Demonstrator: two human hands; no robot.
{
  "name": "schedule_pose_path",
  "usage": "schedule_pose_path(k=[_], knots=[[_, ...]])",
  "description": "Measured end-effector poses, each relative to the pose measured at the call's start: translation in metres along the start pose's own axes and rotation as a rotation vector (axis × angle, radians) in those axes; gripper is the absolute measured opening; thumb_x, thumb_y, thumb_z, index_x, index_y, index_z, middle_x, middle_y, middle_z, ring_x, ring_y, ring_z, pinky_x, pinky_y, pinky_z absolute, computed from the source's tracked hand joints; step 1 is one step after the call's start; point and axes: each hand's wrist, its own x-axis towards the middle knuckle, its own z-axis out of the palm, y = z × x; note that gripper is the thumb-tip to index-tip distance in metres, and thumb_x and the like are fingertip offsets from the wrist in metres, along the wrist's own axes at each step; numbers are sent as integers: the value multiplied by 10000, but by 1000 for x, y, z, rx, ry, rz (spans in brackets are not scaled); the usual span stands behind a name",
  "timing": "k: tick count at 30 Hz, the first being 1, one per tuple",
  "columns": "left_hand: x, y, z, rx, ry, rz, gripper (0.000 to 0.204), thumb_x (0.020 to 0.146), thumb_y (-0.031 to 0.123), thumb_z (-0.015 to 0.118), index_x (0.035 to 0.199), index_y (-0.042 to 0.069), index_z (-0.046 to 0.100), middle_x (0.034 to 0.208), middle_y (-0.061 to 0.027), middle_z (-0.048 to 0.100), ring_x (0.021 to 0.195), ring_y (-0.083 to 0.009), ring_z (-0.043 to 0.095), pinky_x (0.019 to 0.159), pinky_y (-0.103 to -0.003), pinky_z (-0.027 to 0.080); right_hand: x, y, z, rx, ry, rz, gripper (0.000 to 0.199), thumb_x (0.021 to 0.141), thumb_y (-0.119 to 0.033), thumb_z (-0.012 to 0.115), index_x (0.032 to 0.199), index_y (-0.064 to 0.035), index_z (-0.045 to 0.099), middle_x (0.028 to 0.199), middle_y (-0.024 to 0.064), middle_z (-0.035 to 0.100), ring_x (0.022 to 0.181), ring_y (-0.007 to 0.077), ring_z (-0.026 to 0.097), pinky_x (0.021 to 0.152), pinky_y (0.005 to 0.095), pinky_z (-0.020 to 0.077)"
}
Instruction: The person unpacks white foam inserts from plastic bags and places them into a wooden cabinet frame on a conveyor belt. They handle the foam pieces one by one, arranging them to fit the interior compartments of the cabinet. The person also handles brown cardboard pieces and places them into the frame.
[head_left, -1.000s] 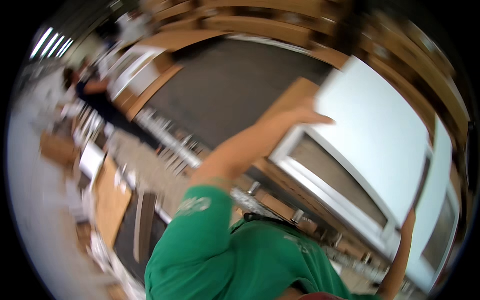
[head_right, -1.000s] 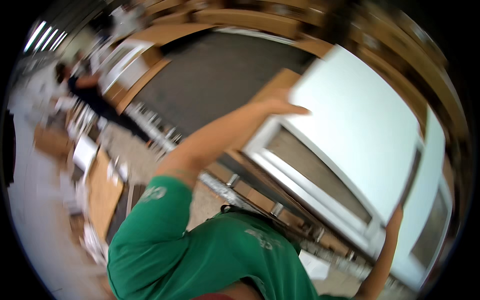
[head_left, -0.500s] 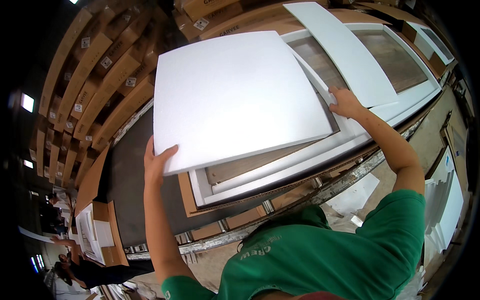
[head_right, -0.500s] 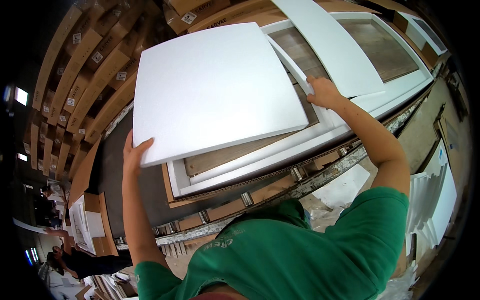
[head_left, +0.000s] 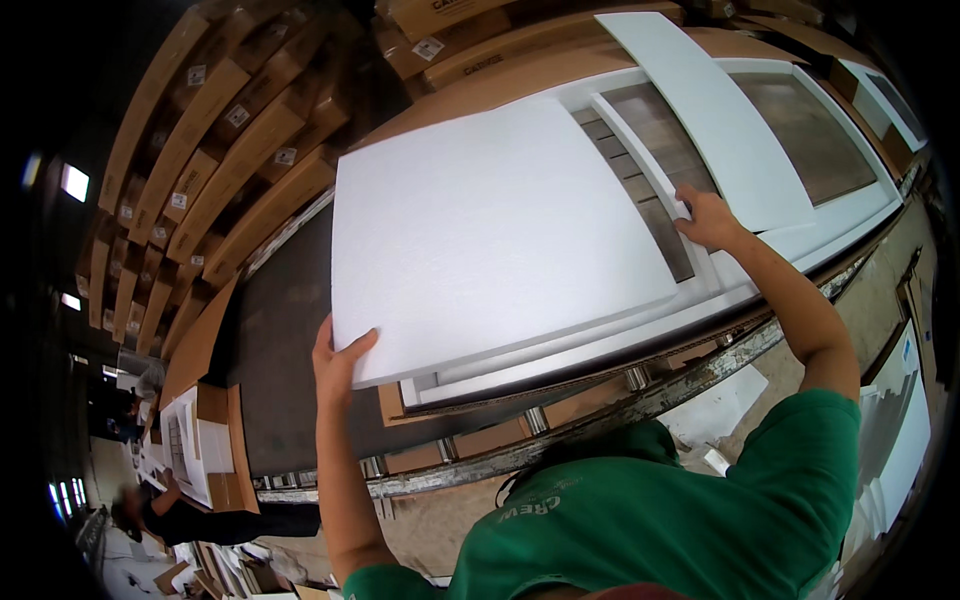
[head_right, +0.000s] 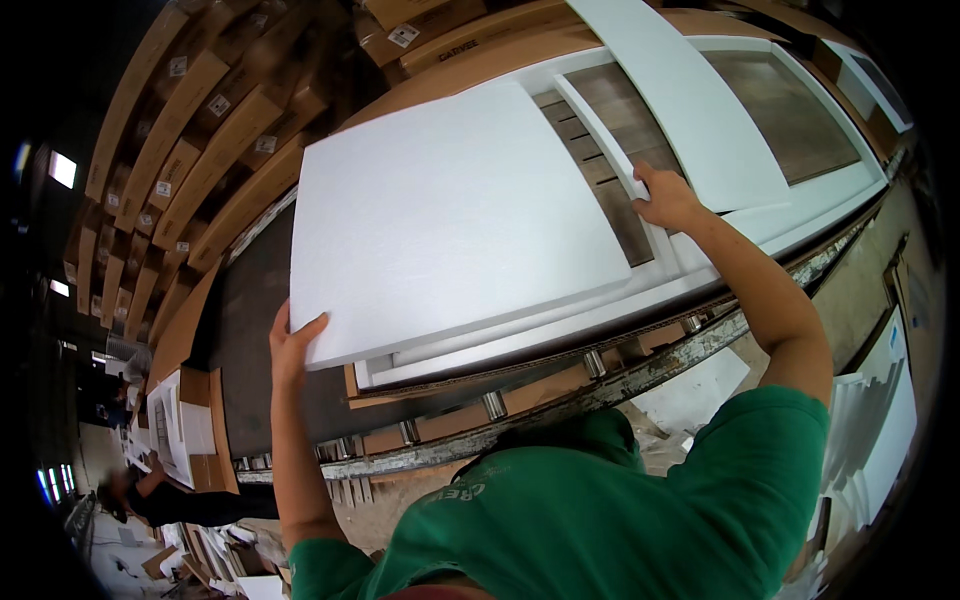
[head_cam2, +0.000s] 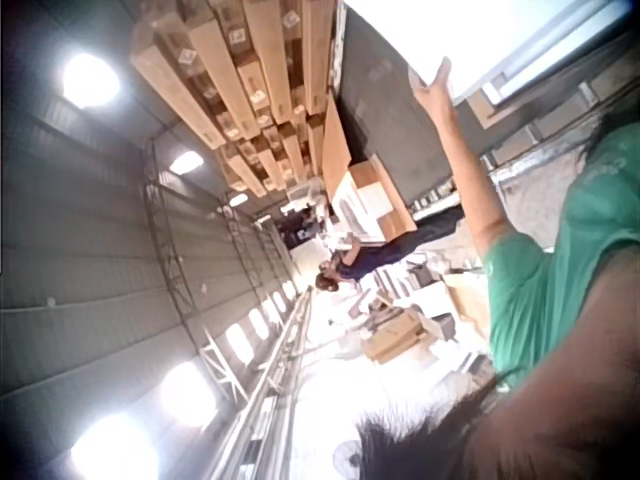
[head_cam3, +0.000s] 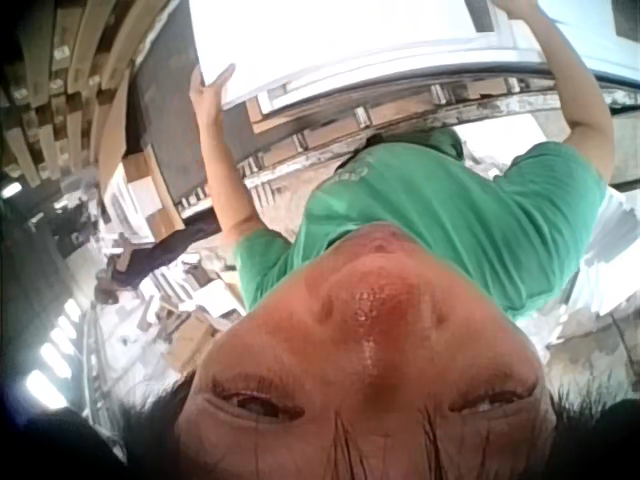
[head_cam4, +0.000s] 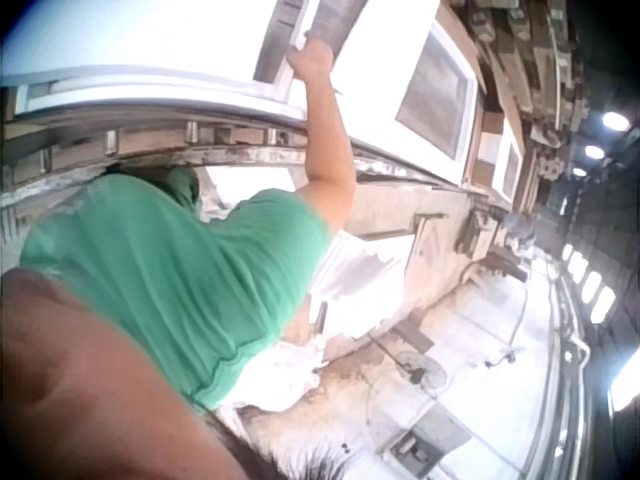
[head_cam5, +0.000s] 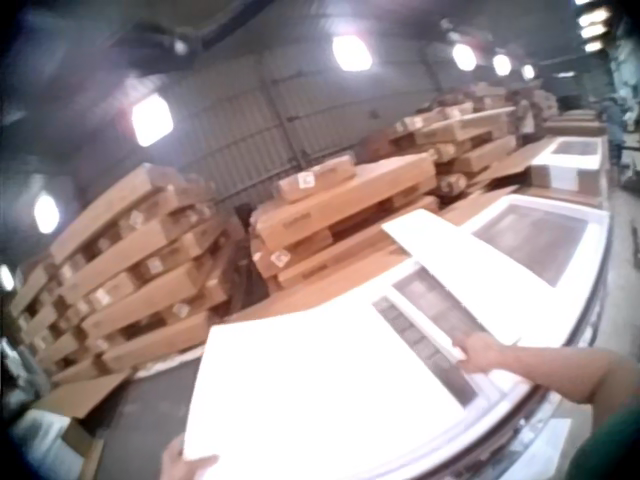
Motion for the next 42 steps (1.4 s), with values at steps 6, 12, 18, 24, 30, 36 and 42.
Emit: schedule_pose_path(k=[6,12,18,24,30,36,42], knots=[[-8,10,21,37,-67,7,726,615,108,757,1233,-52,411,1091,-164,553,973,-226,549,828,-309,442,4,17,-10,49,-22,38,334,782,-172,619,1063,-23,516,713,174,598,663,303,591,617,385,464],[6,-8,43,-33,-79,32,639,630,92,754,1184,-32,461,1030,-144,585,898,-209,580,793,-311,465,16,18,1,-13,149,-194,340,731,-116,591,1050,-19,519,725,196,576,672,357,556,615,419,446],[-4,-15,47,15,-151,-69,649,624,278,768,1137,-30,516,981,-149,614,903,-236,581,814,-316,448,29,69,14,94,23,-238,256,886,-122,439,1059,33,547,947,204,589,880,315,568,774,369,450],[-13,-11,47,432,-201,12,736,700,504,633,1159,-51,485,1121,-255,530,1058,-342,519,898,-369,413,26,61,4,-53,40,-89,334,890,-203,505,1085,68,512,976,206,565,871,282,569,766,335,453],[28,-35,44,358,-238,18,620,747,569,565,964,-12,586,866,-159,603,825,-260,584,719,-333,454,22,45,-16,-162,-44,-203,405,881,-276,503,1114,56,506,1073,256,508,971,360,485,848,393,381],[62,-23,72,338,-41,-45,513,781,508,569,865,3,590,828,-141,585,773,-229,570,656,-327,448,44,89,10,-319,147,-280,383,914,-257,464,1087,82,504,993,208,514,754,300,534,640,349,442],[77,-29,100,197,-17,123,522,849,317,540,1236,-14,422,1173,-211,433,1050,-305,465,865,-352,401,27,62,-4,-253,50,-186,345,911,-217,465,1082,80,504,971,203,510,757,287,521,658,359,429]])
